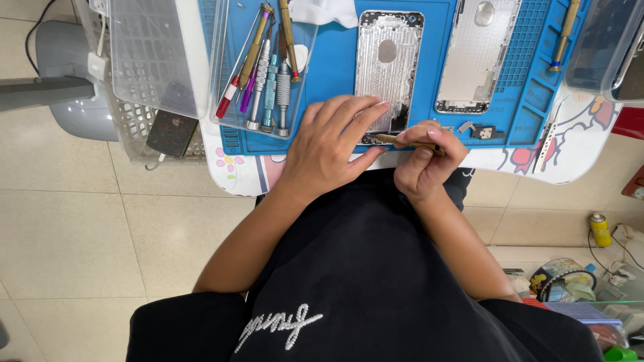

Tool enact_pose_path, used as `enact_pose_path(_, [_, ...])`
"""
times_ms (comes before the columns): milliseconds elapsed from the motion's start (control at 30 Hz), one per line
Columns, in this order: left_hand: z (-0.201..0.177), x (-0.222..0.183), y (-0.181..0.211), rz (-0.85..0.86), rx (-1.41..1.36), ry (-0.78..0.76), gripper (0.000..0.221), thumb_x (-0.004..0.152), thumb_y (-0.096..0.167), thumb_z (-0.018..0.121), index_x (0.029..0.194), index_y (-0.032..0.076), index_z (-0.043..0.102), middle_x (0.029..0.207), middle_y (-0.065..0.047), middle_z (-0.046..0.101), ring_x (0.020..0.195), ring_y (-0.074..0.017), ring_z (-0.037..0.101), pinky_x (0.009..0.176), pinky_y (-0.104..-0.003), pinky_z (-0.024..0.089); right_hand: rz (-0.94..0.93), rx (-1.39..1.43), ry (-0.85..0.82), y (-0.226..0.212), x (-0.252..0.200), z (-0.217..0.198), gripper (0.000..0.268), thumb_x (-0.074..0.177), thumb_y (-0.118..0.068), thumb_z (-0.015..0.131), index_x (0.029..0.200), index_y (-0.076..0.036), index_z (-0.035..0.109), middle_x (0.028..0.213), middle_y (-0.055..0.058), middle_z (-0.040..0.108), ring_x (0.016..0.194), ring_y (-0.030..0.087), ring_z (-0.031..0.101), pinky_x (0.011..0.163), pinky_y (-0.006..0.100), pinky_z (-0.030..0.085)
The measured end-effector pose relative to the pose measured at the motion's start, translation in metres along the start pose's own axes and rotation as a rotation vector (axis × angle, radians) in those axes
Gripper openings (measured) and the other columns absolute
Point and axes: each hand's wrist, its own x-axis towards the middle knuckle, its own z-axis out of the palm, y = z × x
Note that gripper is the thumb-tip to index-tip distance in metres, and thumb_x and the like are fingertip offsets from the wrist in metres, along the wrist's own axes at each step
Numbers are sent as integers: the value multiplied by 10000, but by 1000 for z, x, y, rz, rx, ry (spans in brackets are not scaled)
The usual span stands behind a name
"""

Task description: Repairing a mobile phone by handling internal components and using tools at a repair bench.

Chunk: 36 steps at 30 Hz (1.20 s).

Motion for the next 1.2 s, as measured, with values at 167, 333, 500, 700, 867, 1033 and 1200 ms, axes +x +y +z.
enact_pose_path(167, [2,-1,0,3,-1,9,673,858,285,855,1441,119,562,1379,-33,589,1271,-232,571,1040,-398,427,-110,-67,-67,-7,8,-4,209,1124,-88,411,1324,-99,350,915,118,621,737,201,605,748,346,483])
enact_pose_path(333, [1,0,0,6,4,38,634,881,273,846,1430,117,570,1375,-31,596,1269,-233,575,1036,-397,433,-194,-198,-226,-23,25,-10,223,1099,1,439,1299,-84,387,925,102,665,771,223,641,786,384,482])
enact_pose_path(500, [-4,-1,0,14,-35,35,646,866,267,845,1426,99,569,1354,-45,597,1260,-245,577,1027,-405,437,-149,-215,-275,-27,27,-15,242,1092,58,472,1291,-70,421,985,116,688,805,210,646,808,381,493])
enact_pose_path(700, [-1,-6,-3,32,-40,59,676,836,256,851,1429,106,563,1364,-50,593,1277,-248,575,1027,-406,436,-40,-386,-570,-78,87,-22,319,949,16,742,1199,-36,552,1097,111,708,997,313,677,873,420,500])
enact_pose_path(867, [-2,-7,-5,41,-51,64,681,842,264,848,1433,107,548,1363,-56,595,1280,-249,570,1025,-410,437,-35,-532,-738,-89,114,-26,234,931,-106,832,1001,-56,614,926,73,695,858,278,664,809,401,489])
enact_pose_path(1033, [-3,-8,-5,50,-52,68,687,856,255,847,1447,102,532,1351,-71,596,1274,-261,568,1021,-417,439,-58,-635,-850,-101,129,-17,235,966,-180,820,876,-66,635,775,56,668,718,264,642,727,373,490])
enact_pose_path(1200, [0,-8,-6,40,-57,65,710,832,246,844,1452,106,527,1352,-59,605,1266,-250,572,1023,-415,446,9,-713,-859,-105,129,-7,197,925,-207,826,878,-65,698,710,72,670,631,281,629,642,381,481])
